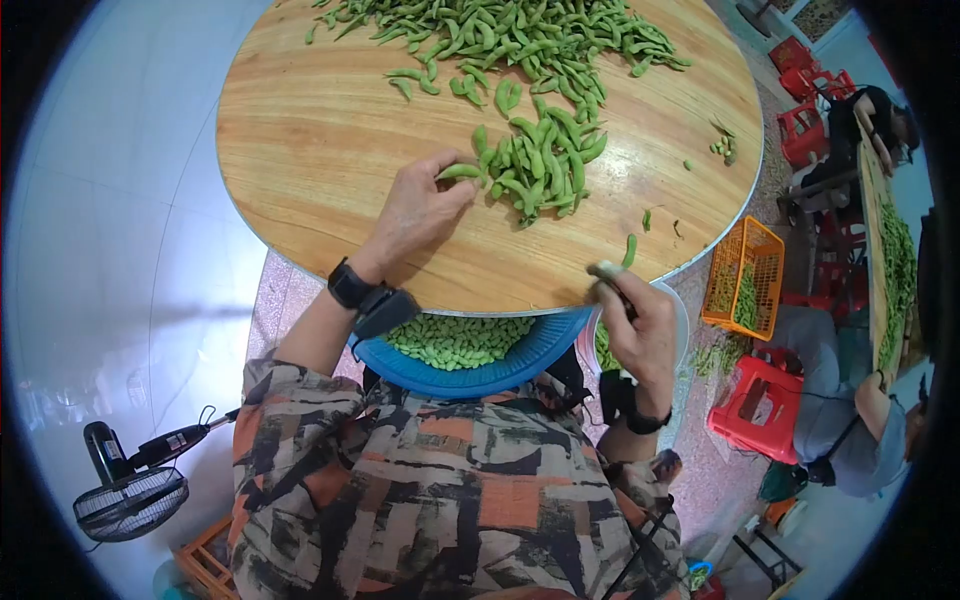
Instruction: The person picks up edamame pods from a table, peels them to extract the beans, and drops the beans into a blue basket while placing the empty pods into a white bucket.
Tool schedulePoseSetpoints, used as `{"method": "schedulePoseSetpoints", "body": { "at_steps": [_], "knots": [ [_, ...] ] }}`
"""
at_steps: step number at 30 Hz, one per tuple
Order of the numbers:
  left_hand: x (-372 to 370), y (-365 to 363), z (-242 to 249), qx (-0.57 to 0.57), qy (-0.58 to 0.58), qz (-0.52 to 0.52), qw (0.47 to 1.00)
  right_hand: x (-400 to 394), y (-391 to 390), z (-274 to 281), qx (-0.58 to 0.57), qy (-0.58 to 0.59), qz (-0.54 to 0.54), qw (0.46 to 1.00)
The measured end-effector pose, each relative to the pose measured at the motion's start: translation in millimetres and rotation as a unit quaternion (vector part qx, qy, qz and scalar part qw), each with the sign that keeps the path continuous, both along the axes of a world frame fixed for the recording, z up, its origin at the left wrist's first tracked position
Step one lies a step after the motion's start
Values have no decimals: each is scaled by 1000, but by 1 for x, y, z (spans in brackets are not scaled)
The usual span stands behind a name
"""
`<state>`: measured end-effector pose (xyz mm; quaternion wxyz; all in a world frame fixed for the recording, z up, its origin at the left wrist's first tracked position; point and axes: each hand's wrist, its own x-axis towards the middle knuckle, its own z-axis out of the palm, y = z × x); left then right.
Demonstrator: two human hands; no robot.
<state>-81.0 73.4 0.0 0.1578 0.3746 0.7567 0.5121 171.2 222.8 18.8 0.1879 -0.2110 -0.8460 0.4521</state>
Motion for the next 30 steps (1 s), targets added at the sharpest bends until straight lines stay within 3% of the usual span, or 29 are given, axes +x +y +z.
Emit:
{"method": "schedulePoseSetpoints", "body": {
  "at_steps": [2, 6, 8, 12, 15, 17, 18, 20, 21, 23, 24, 25, 26, 27, 29, 30],
  "knots": [
    [21, -11, 20, 21, -249, -62, 966, -21, -14, -5, -78, 73, 5, 994],
    [52, -29, 17, 47, -360, -126, 923, -45, -38, 3, -141, 109, 4, 984],
    [59, -34, 8, 120, -412, -129, 894, -48, -43, 6, -265, 96, 20, 959],
    [70, -43, 12, 56, -467, -102, 877, -49, -47, 3, -377, 57, 52, 923],
    [81, -43, 5, 41, -387, -89, 917, -49, -46, -2, -474, 61, 75, 875],
    [88, -44, 1, 31, -153, -42, 987, -51, -45, -5, -481, 41, 75, 873],
    [88, -44, 1, 30, -154, -41, 987, -51, -45, -7, -482, 40, 75, 872],
    [89, -45, 1, 14, 39, -56, 998, -50, -42, -10, -479, 39, 94, 872],
    [88, -47, 1, 14, 38, -56, 998, -49, -41, -13, -479, 39, 94, 872],
    [86, -51, 1, -7, -308, -93, 947, -47, -38, -17, -500, 42, 116, 857],
    [85, -52, -8, -8, -308, -93, 947, -46, -37, -15, -501, 43, 115, 857],
    [84, -53, -22, 95, -518, -157, 835, -44, -35, -11, -567, 37, 123, 813],
    [83, -54, -31, 192, -692, -208, 664, -43, -33, -8, -630, 31, 130, 765],
    [82, -54, -29, 191, -692, -209, 664, -42, -30, -11, -630, 32, 129, 765],
    [83, -54, -19, 106, -646, -171, 737, -39, -27, -20, -613, 35, 150, 775],
    [86, -49, -8, 106, -646, -170, 736, -38, -31, -19, -613, 34, 150, 775]
  ]
}}
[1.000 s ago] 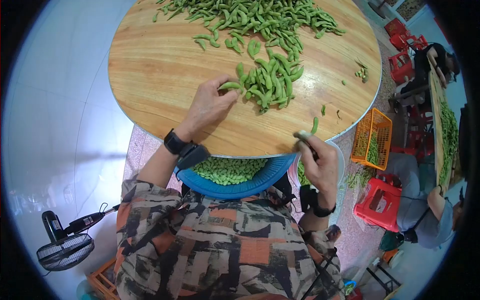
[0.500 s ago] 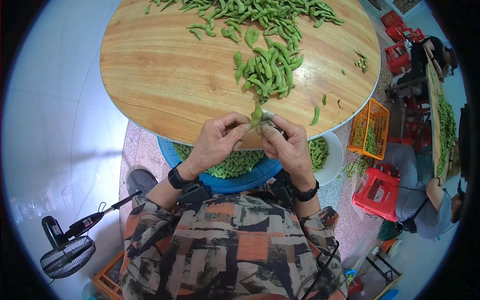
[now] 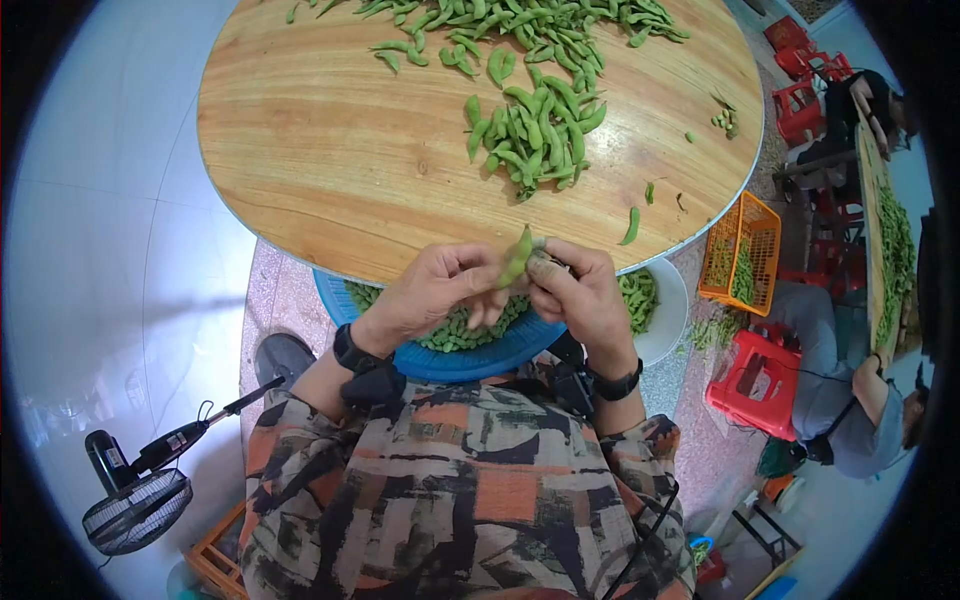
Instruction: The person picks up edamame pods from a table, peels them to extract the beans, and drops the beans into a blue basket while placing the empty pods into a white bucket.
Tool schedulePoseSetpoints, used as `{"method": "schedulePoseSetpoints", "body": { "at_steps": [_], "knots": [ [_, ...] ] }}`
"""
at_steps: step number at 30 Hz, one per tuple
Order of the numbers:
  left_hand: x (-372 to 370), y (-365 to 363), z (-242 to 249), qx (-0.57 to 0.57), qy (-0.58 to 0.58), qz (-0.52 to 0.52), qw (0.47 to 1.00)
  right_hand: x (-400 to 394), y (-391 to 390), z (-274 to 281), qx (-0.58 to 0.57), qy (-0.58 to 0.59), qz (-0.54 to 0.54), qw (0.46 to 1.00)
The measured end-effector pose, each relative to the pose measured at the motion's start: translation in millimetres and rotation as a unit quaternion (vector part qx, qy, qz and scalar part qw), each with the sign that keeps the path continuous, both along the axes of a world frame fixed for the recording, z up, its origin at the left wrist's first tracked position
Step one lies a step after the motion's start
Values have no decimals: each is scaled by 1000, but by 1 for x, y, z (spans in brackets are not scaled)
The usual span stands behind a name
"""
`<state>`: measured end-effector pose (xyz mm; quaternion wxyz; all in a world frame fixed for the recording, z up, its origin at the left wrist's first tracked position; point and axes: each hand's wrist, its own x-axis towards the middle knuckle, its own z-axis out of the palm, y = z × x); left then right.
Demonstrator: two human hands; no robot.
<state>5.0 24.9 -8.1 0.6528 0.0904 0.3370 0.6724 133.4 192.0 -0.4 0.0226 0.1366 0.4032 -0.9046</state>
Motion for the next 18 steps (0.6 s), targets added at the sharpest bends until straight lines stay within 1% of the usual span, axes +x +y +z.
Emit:
{"method": "schedulePoseSetpoints", "body": {
  "at_steps": [1, 2, 3, 4, 5, 6, 8, 9, 11, 12, 13, 14, 15, 16, 17, 18],
  "knots": [
    [5, 9, 15, -42, 189, 48, 980, 1, -7, 3, 158, -19, -40, 987],
    [7, 15, 22, -82, 371, 93, 920, 1, -15, 6, 311, -36, -79, 946],
    [3, 14, 17, -83, 371, 94, 920, 0, -19, 10, 336, -31, -78, 938],
    [-3, 12, 8, -103, 429, 57, 896, 0, -22, 10, 336, -30, -76, 938],
    [-7, 11, 4, -123, 485, 20, 866, -1, -24, 10, 393, -5, -97, 914],
    [-9, 12, 12, -124, 485, 19, 866, -1, -26, 9, 448, 20, -119, 886],
    [-12, 16, 37, -159, 604, -65, 778, -1, -22, 4, 448, 12, -115, 886],
    [-12, 15, 29, -158, 603, -65, 779, -2, -21, 3, 466, 12, -123, 876],
    [-13, 11, 6, -72, 606, 26, 792, -3, -23, 1, 483, 14, -131, 866],
    [-12, 12, 8, -73, 607, 26, 791, -4, -25, 1, 538, 33, -160, 827],
    [-7, 12, 12, -78, 506, 31, 858, -5, -29, 1, 591, 52, -188, 783],
    [-3, 13, 14, -83, 397, 34, 913, -7, -35, 1, 590, 53, -188, 783],
    [1, 14, 12, -84, 398, 35, 913, -10, -43, -1, 624, 56, -228, 745],
    [5, 15, 8, -72, 310, 80, 945, -13, -51, -2, 655, 59, -268, 704],
    [10, 17, 4, -58, 219, 124, 966, -14, -58, -8, 679, 67, -274, 677],
    [17, 20, 0, -58, 220, 125, 966, -16, -63, -12, 679, 67, -274, 677]
  ]
}}
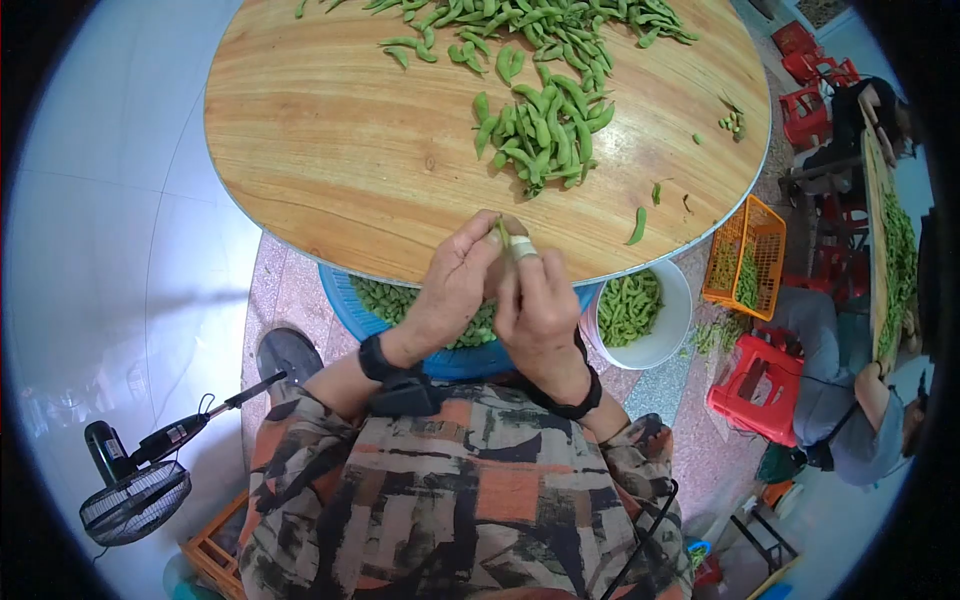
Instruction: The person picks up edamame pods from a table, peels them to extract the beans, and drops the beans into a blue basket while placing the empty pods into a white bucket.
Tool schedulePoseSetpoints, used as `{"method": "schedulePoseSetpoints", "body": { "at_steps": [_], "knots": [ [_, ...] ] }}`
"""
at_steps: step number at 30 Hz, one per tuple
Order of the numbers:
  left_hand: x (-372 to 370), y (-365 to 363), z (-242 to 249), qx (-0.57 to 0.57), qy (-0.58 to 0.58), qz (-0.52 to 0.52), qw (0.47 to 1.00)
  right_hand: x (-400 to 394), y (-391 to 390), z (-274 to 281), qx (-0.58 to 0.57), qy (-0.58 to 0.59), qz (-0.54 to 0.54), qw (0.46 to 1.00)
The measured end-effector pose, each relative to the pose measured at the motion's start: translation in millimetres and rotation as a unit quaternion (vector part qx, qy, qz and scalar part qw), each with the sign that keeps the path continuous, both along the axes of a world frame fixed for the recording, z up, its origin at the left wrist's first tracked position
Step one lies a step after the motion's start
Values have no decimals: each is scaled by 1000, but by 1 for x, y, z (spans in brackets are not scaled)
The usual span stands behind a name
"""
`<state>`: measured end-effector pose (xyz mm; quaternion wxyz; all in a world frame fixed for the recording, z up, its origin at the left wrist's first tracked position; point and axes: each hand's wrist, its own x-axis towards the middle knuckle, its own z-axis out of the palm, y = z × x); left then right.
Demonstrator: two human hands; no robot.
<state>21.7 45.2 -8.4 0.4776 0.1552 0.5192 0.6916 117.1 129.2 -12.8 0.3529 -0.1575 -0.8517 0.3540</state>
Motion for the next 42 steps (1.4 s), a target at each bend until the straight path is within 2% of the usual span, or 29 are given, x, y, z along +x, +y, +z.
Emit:
{"method": "schedulePoseSetpoints", "body": {
  "at_steps": [2, 9, 10, 11, 12, 13, 14, 15, 16, 17, 18, 19, 20, 22, 23, 25, 26, 28, 29, 32, 33, 34, 35, 36, 37, 38, 40, 41, 42],
  "knots": [
    [13, 7, -6, 42, -28, 129, 990, -3, -6, -6, 61, 6, -5, 998],
    [18, 14, 0, 18, -10, 141, 990, -6, 2, -12, 135, 36, -2, 990],
    [18, 13, -14, -1, 206, 138, 969, -7, 3, -12, 135, 36, -3, 990],
    [19, 13, -24, -21, 412, 128, 902, -7, 4, -10, 116, 48, -5, 992],
    [19, 13, -28, -20, 412, 128, 902, -7, 5, -8, 96, 60, -6, 994],
    [19, 13, -30, -10, 308, 128, 943, -5, 8, -5, 96, 61, -6, 993],
    [20, 13, -32, 0, 199, 126, 972, -3, 12, -1, 13, 38, 4, 999],
    [17, 11, -24, 0, 199, 127, 972, 0, 17, 3, -70, 15, 13, 997],
    [13, 5, -11, 13, 73, 74, 995, 3, 21, 7, -70, 15, 15, 997],
    [9, -2, -3, 25, -55, 18, 998, 7, 24, 13, -286, -14, 48, 957],
    [3, -7, -4, 25, -54, 18, 998, 10, 27, 18, -488, -41, 77, 869],
    [-3, -13, -6, 12, -54, -20, 998, 11, 30, 24, -564, -41, 95, 819],
    [-7, -16, -7, 0, -53, -56, 997, 12, 35, 21, -565, -41, 94, 819],
    [-11, -18, 5, -18, -39, -75, 996, 15, 45, 13, -650, -30, 170, 741],
    [-12, -19, 9, -35, -26, -94, 995, 15, 45, 14, -650, -29, 170, 740],
    [-14, -25, 6, -49, -46, -100, 993, 19, 44, 19, -555, -111, 157, 809],
    [-14, -27, 5, -63, -66, -104, 990, 22, 43, 21, -553, -109, 159, 810],
    [-11, -32, 3, -55, -68, -109, 990, 29, 39, 24, -458, -145, 171, 860],
    [-8, -35, 2, -48, -73, -115, 989, 33, 40, 18, -408, -125, 185, 885],
    [-2, -40, -7, -75, -16, -149, 986, 46, 50, 22, -357, -136, 228, 896],
    [-4, -40, -6, -74, 112, -186, 973, 51, 56, 23, -325, -136, 248, 902],
    [-7, -40, -2, -74, 114, -185, 973, 59, 66, 26, -325, -134, 249, 903],
    [-12, -42, 6, -69, 295, -223, 927, 69, 78, 31, -271, -132, 257, 918],
    [-18, -44, 16, -61, 465, -252, 847, 82, 90, 35, -216, -131, 264, 931],
    [-30, -44, 28, -94, 427, -336, 834, 98, 101, 36, -211, -142, 246, 935],
    [-38, -40, 35, -94, 429, -336, 834, 116, 112, 36, -205, -153, 228, 939],
    [-53, -31, 44, -98, 387, -283, 872, 143, 132, 32, -120, -275, 151, 942],
    [-61, -19, 41, -141, 433, -191, 870, 163, 140, 17, 5, -341, 61, 938],
    [-70, -4, 35, -183, 473, -96, 856, 161, 141, 19, 5, -342, 60, 938]
  ]
}}
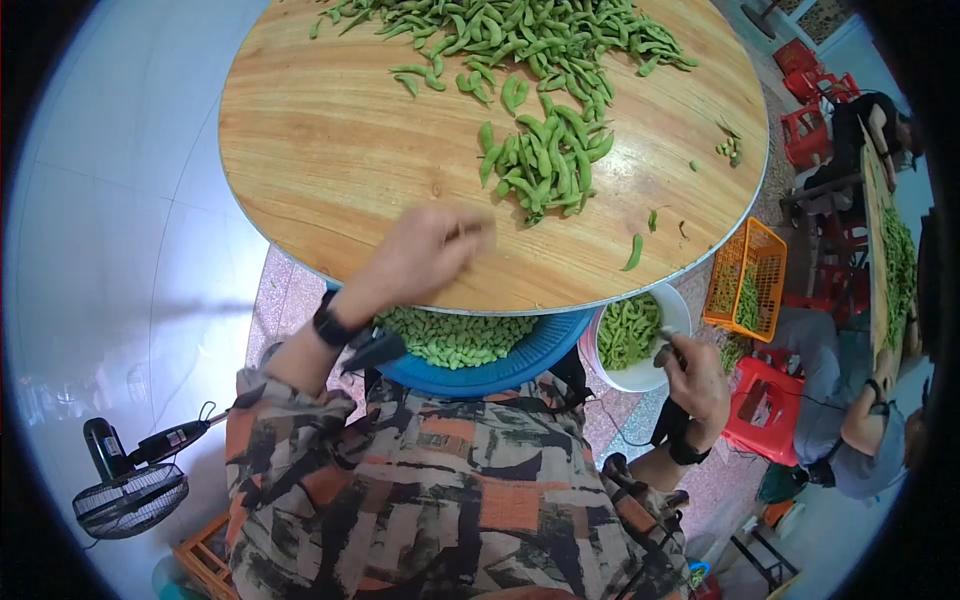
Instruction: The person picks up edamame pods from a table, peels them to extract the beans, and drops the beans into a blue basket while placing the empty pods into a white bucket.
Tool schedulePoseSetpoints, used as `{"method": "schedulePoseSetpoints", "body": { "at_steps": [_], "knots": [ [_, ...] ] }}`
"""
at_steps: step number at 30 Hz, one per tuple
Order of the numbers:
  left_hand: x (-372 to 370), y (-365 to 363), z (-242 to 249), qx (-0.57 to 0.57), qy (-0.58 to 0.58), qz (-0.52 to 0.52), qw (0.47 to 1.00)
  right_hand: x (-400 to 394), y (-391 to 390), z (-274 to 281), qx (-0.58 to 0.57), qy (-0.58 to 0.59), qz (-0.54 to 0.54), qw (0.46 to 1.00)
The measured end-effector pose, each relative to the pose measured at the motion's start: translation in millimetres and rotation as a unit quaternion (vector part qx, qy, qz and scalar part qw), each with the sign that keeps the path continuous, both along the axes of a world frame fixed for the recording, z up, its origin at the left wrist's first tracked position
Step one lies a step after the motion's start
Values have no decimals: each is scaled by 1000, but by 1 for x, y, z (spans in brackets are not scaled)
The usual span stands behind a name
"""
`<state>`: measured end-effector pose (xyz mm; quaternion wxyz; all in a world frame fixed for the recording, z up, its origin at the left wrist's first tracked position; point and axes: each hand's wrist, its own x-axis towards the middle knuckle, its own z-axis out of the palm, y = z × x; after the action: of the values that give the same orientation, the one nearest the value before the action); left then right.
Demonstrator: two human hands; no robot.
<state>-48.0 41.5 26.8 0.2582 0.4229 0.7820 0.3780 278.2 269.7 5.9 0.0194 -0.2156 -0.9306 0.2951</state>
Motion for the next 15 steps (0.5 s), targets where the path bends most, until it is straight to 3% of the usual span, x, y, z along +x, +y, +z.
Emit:
{"method": "schedulePoseSetpoints", "body": {
  "at_steps": [2, 9, 12, 14, 15],
  "knots": [
    [-27, 30, -19, 102, 213, 44, 971, -10, 2, 7, -32, -33, -91, 995],
    [-55, 49, -43, 91, 251, 48, 962, -50, -25, 17, -97, 104, -47, 989],
    [-42, 36, -32, 144, 251, 53, 956, -87, -46, 12, -165, 173, -40, 970],
    [-15, 22, -11, 68, -82, 98, 989, -115, -64, 7, -282, 223, -74, 930],
    [-3, 15, -9, 66, -83, 97, 990, -128, -73, 6, -346, 234, -97, 903]
  ]
}}
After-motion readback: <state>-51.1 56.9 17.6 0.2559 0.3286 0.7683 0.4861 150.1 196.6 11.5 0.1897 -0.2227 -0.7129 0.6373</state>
